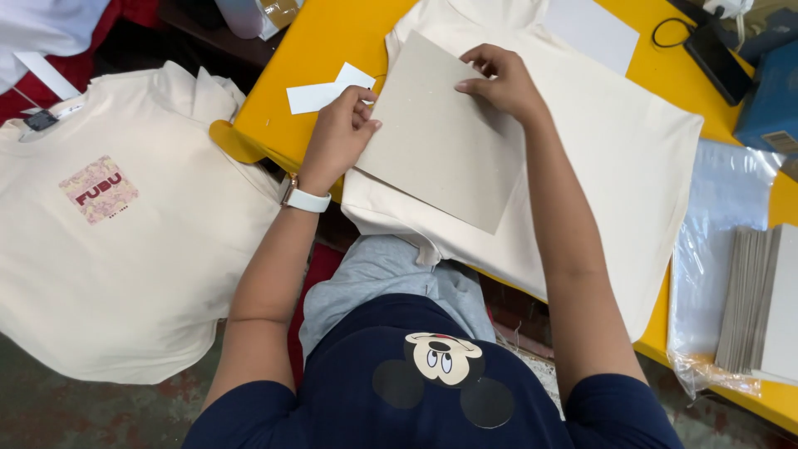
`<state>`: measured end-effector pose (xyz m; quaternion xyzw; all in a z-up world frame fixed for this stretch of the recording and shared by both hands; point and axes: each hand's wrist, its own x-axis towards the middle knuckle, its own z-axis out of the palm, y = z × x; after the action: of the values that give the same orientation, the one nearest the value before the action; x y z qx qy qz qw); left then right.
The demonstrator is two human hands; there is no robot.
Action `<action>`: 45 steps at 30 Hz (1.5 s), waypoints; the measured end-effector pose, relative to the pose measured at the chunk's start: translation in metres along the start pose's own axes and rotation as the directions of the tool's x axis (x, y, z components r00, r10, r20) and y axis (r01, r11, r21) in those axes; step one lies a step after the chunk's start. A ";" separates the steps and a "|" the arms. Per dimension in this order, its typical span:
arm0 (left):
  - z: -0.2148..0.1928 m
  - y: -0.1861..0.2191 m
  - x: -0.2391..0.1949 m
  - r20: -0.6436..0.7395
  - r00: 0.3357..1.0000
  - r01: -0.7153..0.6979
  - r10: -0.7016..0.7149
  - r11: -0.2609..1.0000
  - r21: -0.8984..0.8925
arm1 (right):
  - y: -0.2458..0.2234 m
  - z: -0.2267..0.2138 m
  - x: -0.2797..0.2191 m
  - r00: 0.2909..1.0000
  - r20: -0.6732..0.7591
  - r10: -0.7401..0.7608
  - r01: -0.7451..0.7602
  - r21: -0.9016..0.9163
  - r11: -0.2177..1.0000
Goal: Folding shirts using a cardboard template and placing them into plastic bags for retail.
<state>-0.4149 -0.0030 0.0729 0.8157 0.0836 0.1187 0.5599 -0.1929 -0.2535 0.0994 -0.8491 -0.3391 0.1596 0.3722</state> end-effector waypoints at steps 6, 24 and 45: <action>0.006 -0.021 0.014 -0.109 0.988 -0.070 0.108 0.949 0.309 | -0.013 0.021 0.023 0.995 -0.061 0.077 -0.082 -0.085 0.993; -0.035 -0.018 -0.118 0.561 0.741 0.339 -0.370 0.926 0.164 | -0.044 0.063 -0.084 0.896 0.377 -0.237 0.419 -0.533 0.736; 0.057 -0.110 -0.152 0.505 0.827 0.435 -0.246 0.849 -0.300 | -0.030 0.064 -0.079 0.922 0.338 -0.188 0.363 -0.593 0.719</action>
<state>-0.5443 -0.0557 -0.0649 0.6584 0.0734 -0.1621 0.7313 -0.2964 -0.2601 0.0802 -0.8364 -0.5411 0.0825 0.0304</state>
